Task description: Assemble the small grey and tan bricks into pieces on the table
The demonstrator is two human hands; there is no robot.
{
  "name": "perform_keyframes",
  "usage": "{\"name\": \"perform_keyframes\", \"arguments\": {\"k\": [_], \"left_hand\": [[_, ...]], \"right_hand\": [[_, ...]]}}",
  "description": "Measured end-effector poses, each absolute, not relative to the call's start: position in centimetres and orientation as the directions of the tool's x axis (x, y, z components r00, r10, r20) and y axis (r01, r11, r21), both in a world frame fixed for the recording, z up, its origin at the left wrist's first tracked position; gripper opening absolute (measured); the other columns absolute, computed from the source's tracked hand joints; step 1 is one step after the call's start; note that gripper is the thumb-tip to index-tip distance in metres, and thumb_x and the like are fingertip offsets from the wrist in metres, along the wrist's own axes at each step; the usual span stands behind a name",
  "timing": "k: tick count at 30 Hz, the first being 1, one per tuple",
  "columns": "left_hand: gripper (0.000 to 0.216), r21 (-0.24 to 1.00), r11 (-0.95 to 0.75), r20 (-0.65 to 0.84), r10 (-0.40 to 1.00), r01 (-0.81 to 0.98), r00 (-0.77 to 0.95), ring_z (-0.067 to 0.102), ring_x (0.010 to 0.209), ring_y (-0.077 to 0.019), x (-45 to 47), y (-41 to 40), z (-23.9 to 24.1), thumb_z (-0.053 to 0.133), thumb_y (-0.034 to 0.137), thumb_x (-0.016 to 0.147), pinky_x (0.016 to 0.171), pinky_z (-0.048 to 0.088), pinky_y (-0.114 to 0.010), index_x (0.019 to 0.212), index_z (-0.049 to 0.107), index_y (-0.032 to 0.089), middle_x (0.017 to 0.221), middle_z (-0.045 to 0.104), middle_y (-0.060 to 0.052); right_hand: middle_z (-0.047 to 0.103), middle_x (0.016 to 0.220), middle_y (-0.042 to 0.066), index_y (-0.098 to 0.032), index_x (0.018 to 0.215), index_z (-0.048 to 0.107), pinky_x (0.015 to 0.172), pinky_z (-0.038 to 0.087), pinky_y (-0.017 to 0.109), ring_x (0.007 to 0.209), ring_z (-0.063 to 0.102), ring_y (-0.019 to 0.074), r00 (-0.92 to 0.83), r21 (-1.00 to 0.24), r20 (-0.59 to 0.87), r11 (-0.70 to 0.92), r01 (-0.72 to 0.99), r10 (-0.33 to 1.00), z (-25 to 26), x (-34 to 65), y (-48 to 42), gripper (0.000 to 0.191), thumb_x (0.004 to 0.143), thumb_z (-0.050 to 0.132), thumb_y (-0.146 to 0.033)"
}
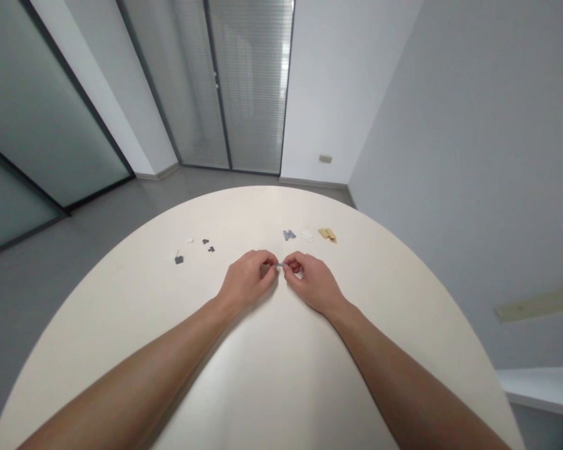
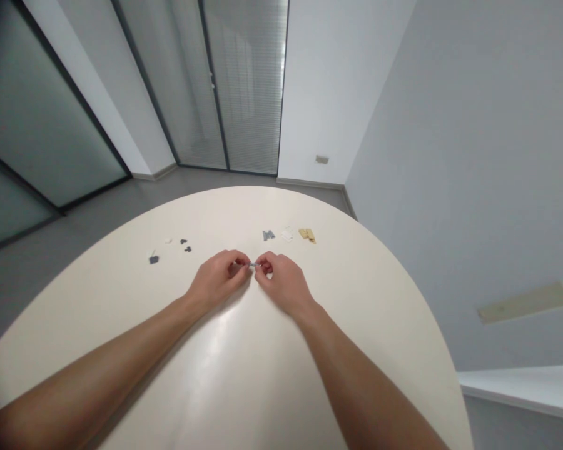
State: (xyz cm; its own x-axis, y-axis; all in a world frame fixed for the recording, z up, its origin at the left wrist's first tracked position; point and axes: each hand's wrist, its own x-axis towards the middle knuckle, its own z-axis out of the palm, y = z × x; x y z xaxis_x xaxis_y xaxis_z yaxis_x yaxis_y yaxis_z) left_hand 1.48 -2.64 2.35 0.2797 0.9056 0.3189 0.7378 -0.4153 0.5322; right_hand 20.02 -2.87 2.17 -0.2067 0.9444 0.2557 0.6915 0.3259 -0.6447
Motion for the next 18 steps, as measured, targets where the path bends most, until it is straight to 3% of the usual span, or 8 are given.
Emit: {"name": "perform_keyframes", "arguments": {"k": [18], "left_hand": [[0.013,0.528,-0.451,0.321,0.89,0.719,0.323,0.062,0.08,-0.0179,1.37,-2.56,2.08,0.057,0.027,0.091,0.074,0.046,-0.032,0.096,0.067,0.023,0.086,0.069,-0.002]], "right_hand": [[0.07,0.082,0.001,-0.022,0.09,0.066,0.073,0.045,0.029,0.076,0.063,0.0162,-0.204,-0.649,0.257,0.325,0.688,0.945,2.12,20.0,-2.87,0.008,0.085,0.06,-0.022]]}}
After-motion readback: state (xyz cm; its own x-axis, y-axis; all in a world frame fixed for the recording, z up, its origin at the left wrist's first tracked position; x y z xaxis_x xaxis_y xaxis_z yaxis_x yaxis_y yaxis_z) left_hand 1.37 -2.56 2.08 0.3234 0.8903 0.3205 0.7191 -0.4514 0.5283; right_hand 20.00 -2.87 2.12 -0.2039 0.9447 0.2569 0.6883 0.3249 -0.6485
